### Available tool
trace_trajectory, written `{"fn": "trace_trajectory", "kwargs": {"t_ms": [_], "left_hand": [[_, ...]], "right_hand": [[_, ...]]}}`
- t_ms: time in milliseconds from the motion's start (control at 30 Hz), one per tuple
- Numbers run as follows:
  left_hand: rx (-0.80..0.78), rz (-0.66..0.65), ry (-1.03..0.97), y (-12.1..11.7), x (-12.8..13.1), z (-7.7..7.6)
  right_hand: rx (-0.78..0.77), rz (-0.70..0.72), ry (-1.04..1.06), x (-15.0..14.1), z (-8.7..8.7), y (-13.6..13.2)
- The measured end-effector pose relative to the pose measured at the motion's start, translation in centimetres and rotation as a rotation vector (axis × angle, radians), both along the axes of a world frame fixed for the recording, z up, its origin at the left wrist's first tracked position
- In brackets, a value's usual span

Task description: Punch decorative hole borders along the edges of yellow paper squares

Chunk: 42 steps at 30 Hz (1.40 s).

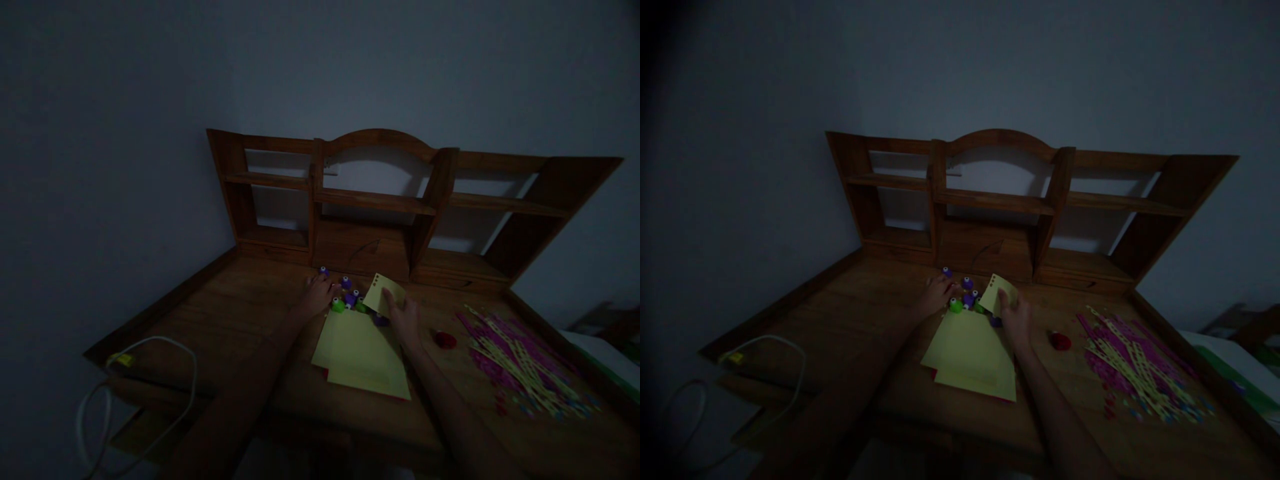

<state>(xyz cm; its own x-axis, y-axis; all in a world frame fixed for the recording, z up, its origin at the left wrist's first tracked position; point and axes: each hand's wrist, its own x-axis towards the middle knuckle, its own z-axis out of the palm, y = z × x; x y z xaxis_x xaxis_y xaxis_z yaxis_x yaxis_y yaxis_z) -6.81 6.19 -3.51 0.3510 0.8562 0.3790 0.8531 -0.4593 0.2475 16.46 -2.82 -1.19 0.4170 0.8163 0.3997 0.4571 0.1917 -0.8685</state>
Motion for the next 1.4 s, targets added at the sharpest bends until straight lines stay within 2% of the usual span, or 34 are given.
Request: {"fn": "trace_trajectory", "kwargs": {"t_ms": [233,400,467,567,700,933,1133,1200,1267,1400], "left_hand": [[-0.003,-0.002,-0.01,-0.1,0.1,0.0],[0.054,-0.002,-0.087,-1.0,0.4,1.2],[0.095,-0.066,-0.126,-1.6,0.7,1.9],[0.094,-0.236,-0.116,-2.5,1.3,2.5],[0.036,-0.371,-0.048,-2.9,1.6,2.2],[-0.04,-0.436,-0.032,-1.8,0.9,1.3],[-0.036,-0.442,-0.082,-1.6,0.9,1.1],[-0.052,-0.456,-0.153,-1.7,1.0,1.1],[-0.122,-0.473,-0.314,-1.8,1.4,1.2],[-0.406,-0.502,-0.877,-2.2,2.5,1.9]], "right_hand": [[0.022,-0.09,0.184,1.1,-0.1,0.3],[0.018,-0.118,0.213,1.3,-0.2,0.6],[0.036,-0.092,0.226,1.2,-0.2,0.6],[0.043,-0.082,0.22,1.1,-0.1,0.5],[0.019,-0.103,0.218,1.1,-0.1,0.5],[-0.029,-0.1,0.243,1.2,-0.4,0.7],[-0.001,-0.078,0.237,1.1,-0.4,0.7],[0.009,-0.074,0.216,1.1,-0.3,0.6],[0.034,-0.063,0.2,1.1,-0.4,0.6],[0.039,-0.086,0.157,1.1,-0.5,0.6]]}}
